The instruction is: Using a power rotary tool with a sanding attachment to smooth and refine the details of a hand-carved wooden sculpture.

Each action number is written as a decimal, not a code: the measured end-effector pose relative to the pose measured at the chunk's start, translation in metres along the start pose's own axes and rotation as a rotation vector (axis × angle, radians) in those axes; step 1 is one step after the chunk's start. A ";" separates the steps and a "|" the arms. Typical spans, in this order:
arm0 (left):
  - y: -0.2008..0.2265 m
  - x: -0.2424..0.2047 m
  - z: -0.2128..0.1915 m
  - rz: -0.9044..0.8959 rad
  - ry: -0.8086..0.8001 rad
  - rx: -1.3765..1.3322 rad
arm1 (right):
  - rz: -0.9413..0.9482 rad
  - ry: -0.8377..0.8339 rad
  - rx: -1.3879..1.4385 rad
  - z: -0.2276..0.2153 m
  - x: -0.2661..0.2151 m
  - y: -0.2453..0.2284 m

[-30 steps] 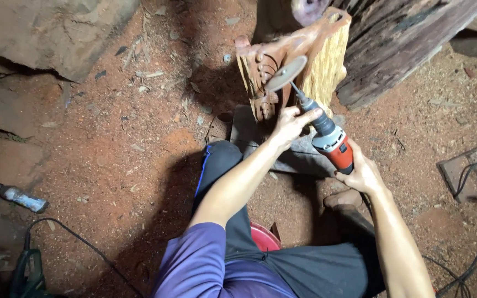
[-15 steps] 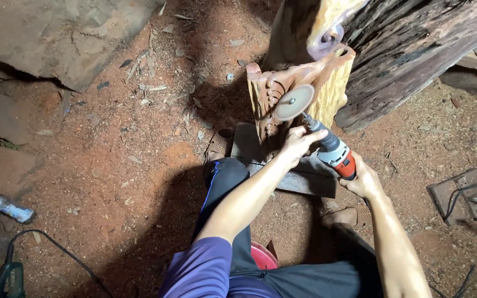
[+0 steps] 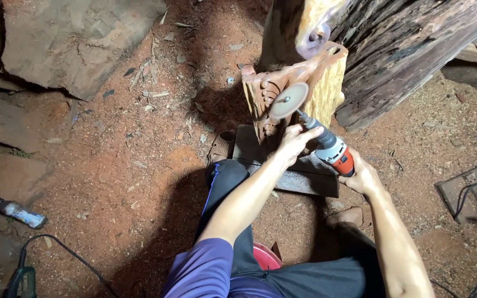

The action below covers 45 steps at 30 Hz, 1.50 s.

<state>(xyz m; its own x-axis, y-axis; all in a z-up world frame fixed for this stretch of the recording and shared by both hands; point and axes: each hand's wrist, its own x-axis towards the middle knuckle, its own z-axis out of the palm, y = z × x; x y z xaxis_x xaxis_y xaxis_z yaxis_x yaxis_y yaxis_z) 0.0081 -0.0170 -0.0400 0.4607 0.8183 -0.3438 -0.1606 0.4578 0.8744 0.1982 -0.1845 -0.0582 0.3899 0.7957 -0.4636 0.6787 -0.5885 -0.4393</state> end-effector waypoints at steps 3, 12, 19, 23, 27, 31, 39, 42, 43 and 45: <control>-0.010 0.007 -0.002 0.027 -0.019 -0.018 | -0.006 0.013 -0.015 0.000 0.000 0.001; -0.021 0.014 -0.002 0.010 -0.008 -0.021 | -0.024 -0.010 -0.056 -0.004 0.001 0.006; -0.021 0.012 -0.002 0.026 -0.014 -0.017 | -0.021 -0.027 -0.074 -0.004 0.002 0.009; -0.005 0.001 0.001 0.046 -0.024 0.003 | -0.021 -0.020 -0.084 -0.006 0.006 0.006; -0.017 0.010 0.000 0.058 -0.025 0.021 | -0.017 -0.017 -0.081 -0.002 0.007 0.011; -0.018 0.004 -0.002 0.044 -0.022 0.030 | -0.006 -0.038 -0.079 0.001 0.007 0.014; -0.021 0.012 -0.004 0.075 -0.017 0.053 | -0.015 -0.017 -0.064 -0.002 0.007 0.005; -0.020 0.008 -0.005 0.060 -0.029 0.047 | 0.000 -0.023 -0.072 0.001 0.008 0.009; -0.013 0.002 -0.004 0.065 -0.026 0.043 | -0.002 -0.026 -0.061 0.001 0.008 0.009; -0.008 -0.001 -0.002 0.070 -0.025 0.039 | -0.003 -0.027 -0.050 -0.001 0.007 0.008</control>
<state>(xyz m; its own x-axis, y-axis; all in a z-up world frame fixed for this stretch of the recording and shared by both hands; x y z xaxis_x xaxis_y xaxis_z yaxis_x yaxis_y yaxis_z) 0.0070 -0.0202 -0.0474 0.4710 0.8387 -0.2733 -0.1593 0.3856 0.9088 0.2071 -0.1833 -0.0636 0.3715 0.7928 -0.4831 0.7101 -0.5779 -0.4023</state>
